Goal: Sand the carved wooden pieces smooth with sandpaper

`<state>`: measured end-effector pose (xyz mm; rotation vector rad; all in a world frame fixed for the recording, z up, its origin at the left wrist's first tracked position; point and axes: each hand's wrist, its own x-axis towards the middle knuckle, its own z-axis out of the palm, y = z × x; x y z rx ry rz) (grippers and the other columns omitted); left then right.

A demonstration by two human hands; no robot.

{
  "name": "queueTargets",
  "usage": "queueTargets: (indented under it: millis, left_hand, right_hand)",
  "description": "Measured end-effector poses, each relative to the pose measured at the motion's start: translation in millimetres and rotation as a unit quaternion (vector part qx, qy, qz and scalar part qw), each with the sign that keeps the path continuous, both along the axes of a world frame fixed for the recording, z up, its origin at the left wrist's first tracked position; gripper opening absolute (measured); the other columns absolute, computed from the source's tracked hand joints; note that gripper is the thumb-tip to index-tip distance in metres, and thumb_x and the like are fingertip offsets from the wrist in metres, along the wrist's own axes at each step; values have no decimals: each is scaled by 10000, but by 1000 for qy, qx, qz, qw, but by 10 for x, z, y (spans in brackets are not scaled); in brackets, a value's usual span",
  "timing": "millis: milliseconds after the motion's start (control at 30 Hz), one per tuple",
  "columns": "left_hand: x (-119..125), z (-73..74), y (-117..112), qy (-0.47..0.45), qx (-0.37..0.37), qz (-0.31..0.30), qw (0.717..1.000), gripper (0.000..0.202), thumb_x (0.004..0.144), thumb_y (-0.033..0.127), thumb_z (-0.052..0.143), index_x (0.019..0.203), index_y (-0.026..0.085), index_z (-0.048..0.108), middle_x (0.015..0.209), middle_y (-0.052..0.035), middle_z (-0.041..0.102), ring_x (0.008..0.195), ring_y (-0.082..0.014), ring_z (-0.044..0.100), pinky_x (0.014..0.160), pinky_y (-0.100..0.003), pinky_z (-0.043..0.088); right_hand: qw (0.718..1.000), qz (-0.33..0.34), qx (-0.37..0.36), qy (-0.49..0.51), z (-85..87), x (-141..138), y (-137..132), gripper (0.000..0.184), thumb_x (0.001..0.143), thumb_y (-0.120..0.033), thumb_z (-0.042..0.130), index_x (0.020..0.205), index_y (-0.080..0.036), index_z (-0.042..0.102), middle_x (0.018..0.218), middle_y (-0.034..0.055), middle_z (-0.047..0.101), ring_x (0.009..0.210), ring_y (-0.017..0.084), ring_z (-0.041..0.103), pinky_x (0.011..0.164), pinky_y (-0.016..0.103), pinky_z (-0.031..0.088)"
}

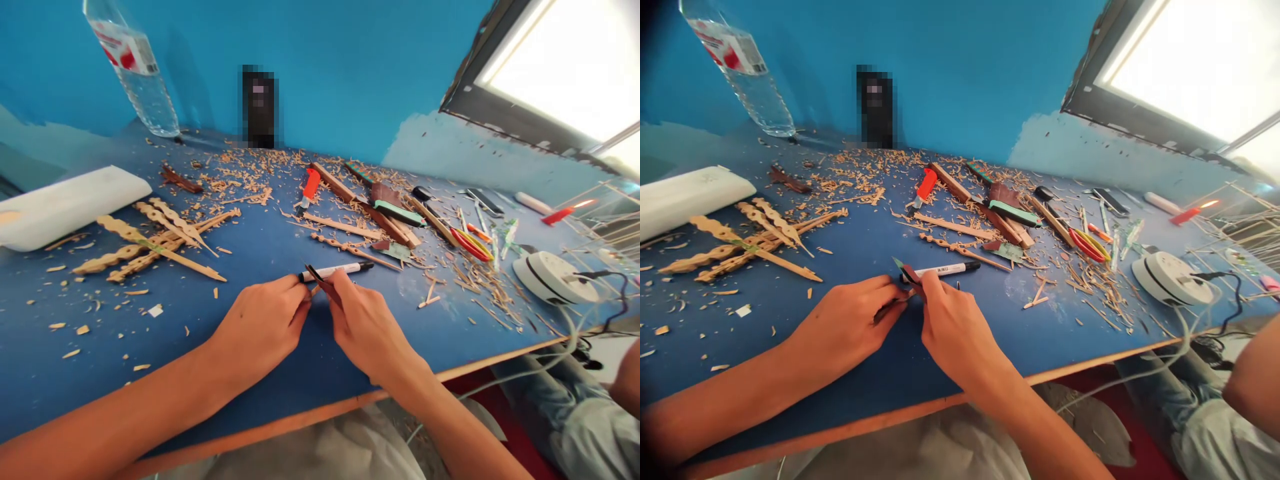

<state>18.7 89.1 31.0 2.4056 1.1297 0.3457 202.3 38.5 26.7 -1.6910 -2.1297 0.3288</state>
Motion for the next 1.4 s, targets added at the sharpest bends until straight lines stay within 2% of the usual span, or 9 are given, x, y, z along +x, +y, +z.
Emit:
queueTargets:
  millis: [233, 367, 567, 667, 767, 900, 1000, 1200, 1400]
  left_hand:
    - [-21, -22, 5, -10, -11, 2, 1000, 251, 1035, 190, 476, 1006, 213, 724, 993, -29, 728, 938, -245, 730, 805, -380, 495]
    - [-33, -45, 22, -21, 0, -11, 1000, 235, 1036, 189, 485, 1010, 209, 717, 952, -22, 695, 894, -221, 694, 791, -364, 460]
    - [-56, -65, 33, -33, 8, 9, 999, 209, 1037, 229, 516, 959, 224, 710, 877, 9, 654, 759, -171, 628, 698, -332, 399]
    - [-57, -66, 32, -33, 5, 22, 999, 214, 1042, 267, 516, 969, 231, 713, 868, 18, 643, 727, -157, 613, 675, -323, 394]
    - [-65, -62, 26, -31, -1, 26, 999, 214, 1041, 276, 516, 986, 246, 721, 860, 28, 645, 693, -144, 606, 651, -313, 395]
    - [-71, -67, 10, -33, -1, 27, 999, 200, 1033, 259, 524, 993, 258, 720, 863, 32, 656, 688, -145, 620, 653, -316, 408]
    - [-61, -77, -2, -38, 3, 31, 999, 207, 1030, 234, 512, 954, 243, 704, 863, 21, 659, 702, -158, 637, 662, -331, 412]
    - [-53, -85, 1, -53, -17, 29, 998, 212, 1009, 188, 508, 937, 252, 697, 902, 25, 699, 811, -174, 697, 714, -328, 462]
    - [-40, -69, -5, -63, -33, 31, 997, 211, 998, 161, 514, 949, 248, 701, 943, 25, 734, 871, -197, 725, 757, -349, 488]
  right_hand:
    - [1000, 15, -7, 24, -36, 20, -30, 237, 995, -54, 390, 1131, -238, 452, 964, 49, 722, 816, 235, 692, 660, 318, 305]
    - [999, 7, -14, 30, -1, 78, 15, 180, 994, -60, 403, 1060, -207, 483, 849, 55, 691, 740, 238, 652, 636, 330, 261]
    - [997, 45, -19, 67, 174, 304, 486, 147, 953, -96, 557, 1041, -210, 585, 875, 10, 724, 773, 190, 646, 662, 283, 338]
    - [994, -7, 33, 106, 216, 462, 789, 99, 966, -135, 539, 1013, -208, 585, 878, 17, 730, 769, 188, 639, 688, 293, 380]
    - [983, -64, 85, 152, 251, 574, 905, 105, 1009, -222, 506, 1105, -213, 549, 948, 35, 745, 791, 190, 644, 691, 303, 420]
    - [983, -46, 58, 166, 280, 519, 649, 24, 986, -231, 538, 981, -229, 561, 798, -12, 698, 678, 160, 626, 614, 278, 413]
    - [990, -12, 4, 139, 218, 341, 344, 89, 949, -178, 568, 880, -233, 559, 611, -71, 579, 498, 121, 507, 510, 270, 303]
    - [999, -26, 33, 3, 5, 48, 52, 110, 985, -124, 453, 987, -219, 509, 700, -17, 653, 554, 171, 618, 550, 310, 270]
    - [998, -5, 40, -41, -25, -42, 30, 150, 1008, -109, 370, 1006, -227, 463, 734, 3, 666, 567, 181, 641, 541, 310, 282]
